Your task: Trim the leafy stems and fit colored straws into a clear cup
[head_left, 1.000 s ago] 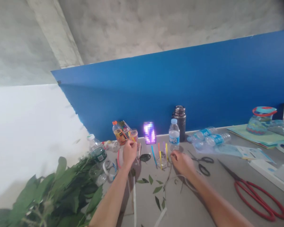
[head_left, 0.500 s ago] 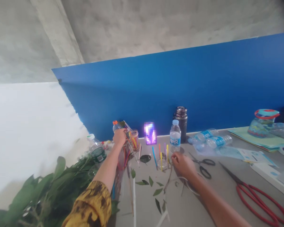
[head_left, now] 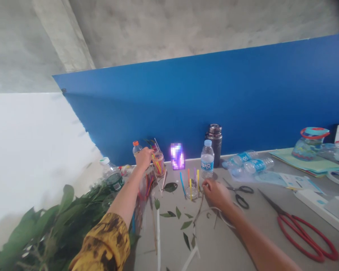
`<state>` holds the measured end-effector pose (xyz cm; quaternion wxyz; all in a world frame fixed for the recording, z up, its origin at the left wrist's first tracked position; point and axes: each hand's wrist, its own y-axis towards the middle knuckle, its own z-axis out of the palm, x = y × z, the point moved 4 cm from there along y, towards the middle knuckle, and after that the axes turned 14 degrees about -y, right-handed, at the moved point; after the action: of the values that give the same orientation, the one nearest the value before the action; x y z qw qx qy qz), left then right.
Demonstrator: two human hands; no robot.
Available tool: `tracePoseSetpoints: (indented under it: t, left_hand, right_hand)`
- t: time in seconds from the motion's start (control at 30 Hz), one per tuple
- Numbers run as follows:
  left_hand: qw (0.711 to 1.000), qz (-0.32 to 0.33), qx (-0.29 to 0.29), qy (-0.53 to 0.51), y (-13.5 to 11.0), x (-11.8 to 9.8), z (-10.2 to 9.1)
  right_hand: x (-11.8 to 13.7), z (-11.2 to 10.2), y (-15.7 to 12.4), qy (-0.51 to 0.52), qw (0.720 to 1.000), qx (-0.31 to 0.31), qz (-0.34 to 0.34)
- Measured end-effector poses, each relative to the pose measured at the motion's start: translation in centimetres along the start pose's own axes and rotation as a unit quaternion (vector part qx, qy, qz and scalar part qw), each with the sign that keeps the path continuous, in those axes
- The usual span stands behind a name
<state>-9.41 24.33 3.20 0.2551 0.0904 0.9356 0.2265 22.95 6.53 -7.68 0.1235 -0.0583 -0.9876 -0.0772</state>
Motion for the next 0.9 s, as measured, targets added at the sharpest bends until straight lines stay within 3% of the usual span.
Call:
tracePoseSetpoints:
  t: [0.27, 0.33, 0.47, 0.53, 0.7, 0.8, 0.9]
  left_hand:
    - [0.998, 0.004, 0.024, 0.056, 0.3, -0.3, -0.6]
    - [0.997, 0.006, 0.032, 0.063, 0.1, -0.4, -0.5]
    - [0.997, 0.009, 0.04, 0.073, -0.5, -0.7, -0.5]
    - [0.996, 0.013, 0.046, 0.076, -0.6, -0.8, -0.6]
    - [0.995, 0.018, 0.059, 0.077, -0.6, -1.1, -0.7]
    - [0.995, 0.017, 0.058, 0.073, -0.6, -1.1, -0.9]
    - [0.996, 0.023, 0.063, 0.066, -0.7, -1.2, -1.1]
  right_hand:
    - [0.1, -0.1, 0.0, 0.013, 1.0, -0.011, -0.001]
    - [0.0, -1.0, -0.3, 0.036, 0.998, -0.051, 0.023]
    - [0.7, -4.6, -2.0, 0.144, 0.967, -0.205, 0.051]
    - [2.8, -6.6, -3.2, 0.173, 0.96, -0.221, 0.007]
    - [12.3, -9.7, -3.6, 0.078, 0.986, -0.07, -0.13]
    - [17.6, -10.0, -1.0, 0.02, 0.988, -0.055, -0.145]
    - [20.9, -8.7, 3.0, 0.001, 0.994, -0.026, -0.111]
